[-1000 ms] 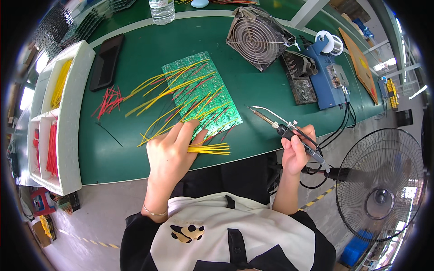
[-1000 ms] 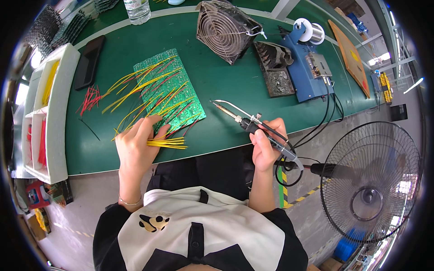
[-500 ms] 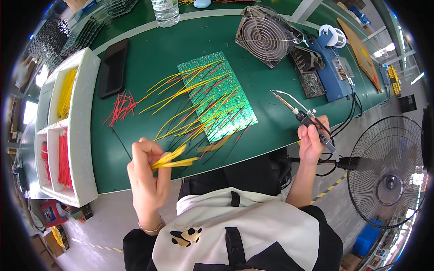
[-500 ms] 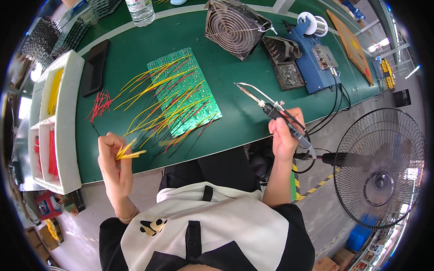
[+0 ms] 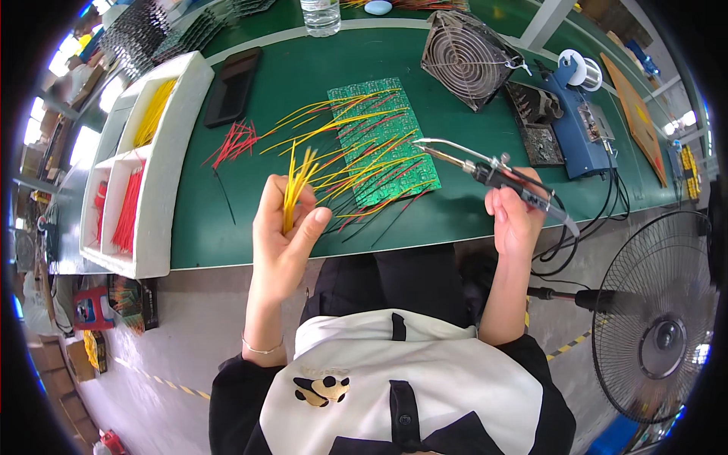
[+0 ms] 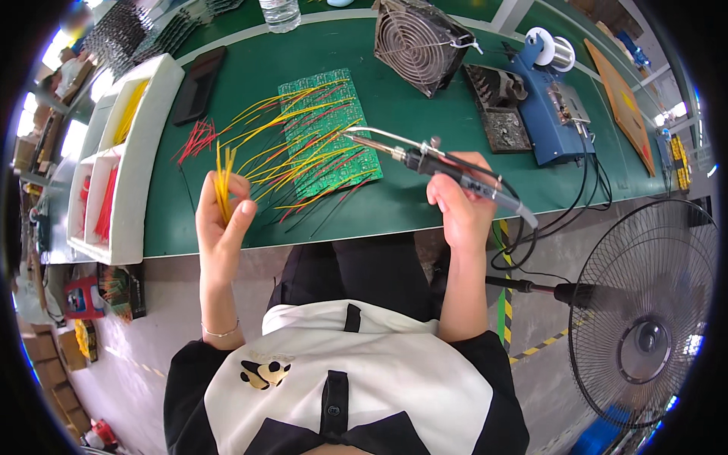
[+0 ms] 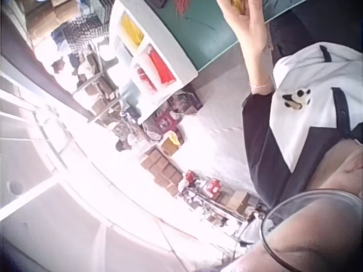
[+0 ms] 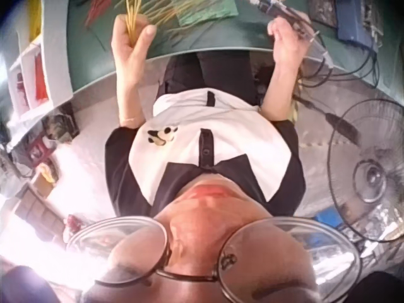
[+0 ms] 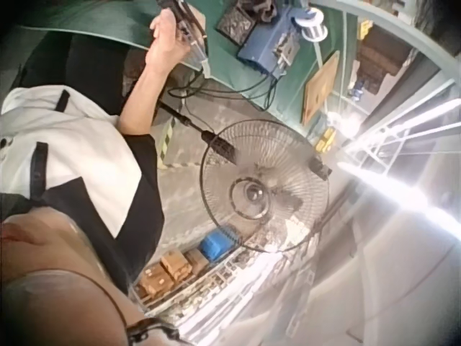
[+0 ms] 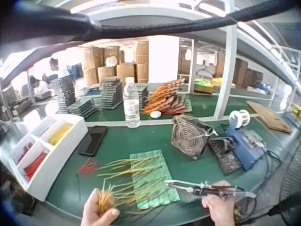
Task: The person picks up yellow wires from the floor, positions them onto a circuit board while holding a soldering iron, retrieves red wires from a container, and places them onto the circuit board.
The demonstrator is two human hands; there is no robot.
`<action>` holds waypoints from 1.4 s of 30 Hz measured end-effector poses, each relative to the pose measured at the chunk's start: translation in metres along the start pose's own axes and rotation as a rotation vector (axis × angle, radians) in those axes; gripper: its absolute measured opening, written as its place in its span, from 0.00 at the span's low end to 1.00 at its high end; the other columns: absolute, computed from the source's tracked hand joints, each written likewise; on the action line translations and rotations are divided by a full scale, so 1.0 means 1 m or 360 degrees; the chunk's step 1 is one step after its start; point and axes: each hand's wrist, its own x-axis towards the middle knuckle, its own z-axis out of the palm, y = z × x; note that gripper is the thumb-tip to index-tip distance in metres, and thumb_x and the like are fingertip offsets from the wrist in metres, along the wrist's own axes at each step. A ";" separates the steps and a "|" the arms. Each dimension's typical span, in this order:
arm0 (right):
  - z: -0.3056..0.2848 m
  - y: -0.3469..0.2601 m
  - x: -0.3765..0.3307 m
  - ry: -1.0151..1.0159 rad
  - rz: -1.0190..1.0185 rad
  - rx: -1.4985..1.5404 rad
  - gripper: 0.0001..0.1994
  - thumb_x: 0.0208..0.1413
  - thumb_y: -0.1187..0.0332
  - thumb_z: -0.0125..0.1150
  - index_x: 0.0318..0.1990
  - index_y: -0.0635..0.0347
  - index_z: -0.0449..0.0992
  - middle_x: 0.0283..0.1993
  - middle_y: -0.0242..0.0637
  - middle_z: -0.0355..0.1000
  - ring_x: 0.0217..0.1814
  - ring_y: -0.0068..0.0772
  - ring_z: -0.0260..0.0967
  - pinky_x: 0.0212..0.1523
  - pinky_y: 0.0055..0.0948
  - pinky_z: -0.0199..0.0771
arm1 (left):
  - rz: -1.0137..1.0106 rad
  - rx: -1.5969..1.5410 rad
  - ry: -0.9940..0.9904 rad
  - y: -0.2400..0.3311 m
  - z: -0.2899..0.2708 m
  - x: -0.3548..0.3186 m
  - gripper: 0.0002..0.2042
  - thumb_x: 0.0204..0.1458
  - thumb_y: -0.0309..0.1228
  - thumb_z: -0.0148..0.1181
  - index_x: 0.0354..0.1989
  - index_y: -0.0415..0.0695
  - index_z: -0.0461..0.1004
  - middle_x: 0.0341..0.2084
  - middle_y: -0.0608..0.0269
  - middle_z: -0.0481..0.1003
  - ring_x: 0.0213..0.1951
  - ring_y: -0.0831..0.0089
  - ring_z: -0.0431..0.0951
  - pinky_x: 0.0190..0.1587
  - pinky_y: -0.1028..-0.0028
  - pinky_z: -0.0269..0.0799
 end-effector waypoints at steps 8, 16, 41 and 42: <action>0.029 0.016 0.001 0.0274 -0.0167 -0.0128 0.11 0.52 0.71 0.56 0.42 0.66 0.71 0.21 0.27 0.62 0.17 0.14 0.52 0.19 0.17 0.53 | -0.0050 -0.0392 -0.0035 -0.008 0.007 0.008 0.04 0.55 0.27 0.48 0.33 0.41 0.61 0.20 0.75 0.58 0.20 0.88 0.51 0.21 0.86 0.47; 0.039 0.018 0.006 0.0215 -0.0198 -0.0168 0.16 0.58 0.58 0.47 0.41 0.64 0.67 0.21 0.27 0.59 0.20 0.14 0.49 0.20 0.16 0.48 | -0.0095 -0.0164 -0.0031 -0.014 0.016 0.012 0.02 0.46 0.20 0.54 0.27 0.37 0.67 0.20 0.73 0.66 0.19 0.89 0.56 0.19 0.85 0.50; 0.039 0.018 -0.009 0.0059 -0.0124 -0.0430 0.08 0.54 0.69 0.47 0.36 0.66 0.65 0.27 0.33 0.61 0.23 0.16 0.53 0.24 0.16 0.55 | 0.0307 0.0773 0.0276 -0.028 0.013 0.002 0.08 0.35 0.18 0.61 0.14 0.38 0.66 0.08 0.67 0.54 0.12 0.79 0.52 0.15 0.78 0.49; 0.038 0.018 -0.010 0.0060 -0.0121 -0.0434 0.08 0.54 0.69 0.47 0.36 0.66 0.65 0.27 0.33 0.61 0.23 0.16 0.53 0.24 0.16 0.55 | 0.0304 0.0770 0.0275 -0.029 0.013 0.002 0.08 0.35 0.18 0.61 0.14 0.38 0.66 0.08 0.67 0.54 0.12 0.79 0.52 0.15 0.78 0.49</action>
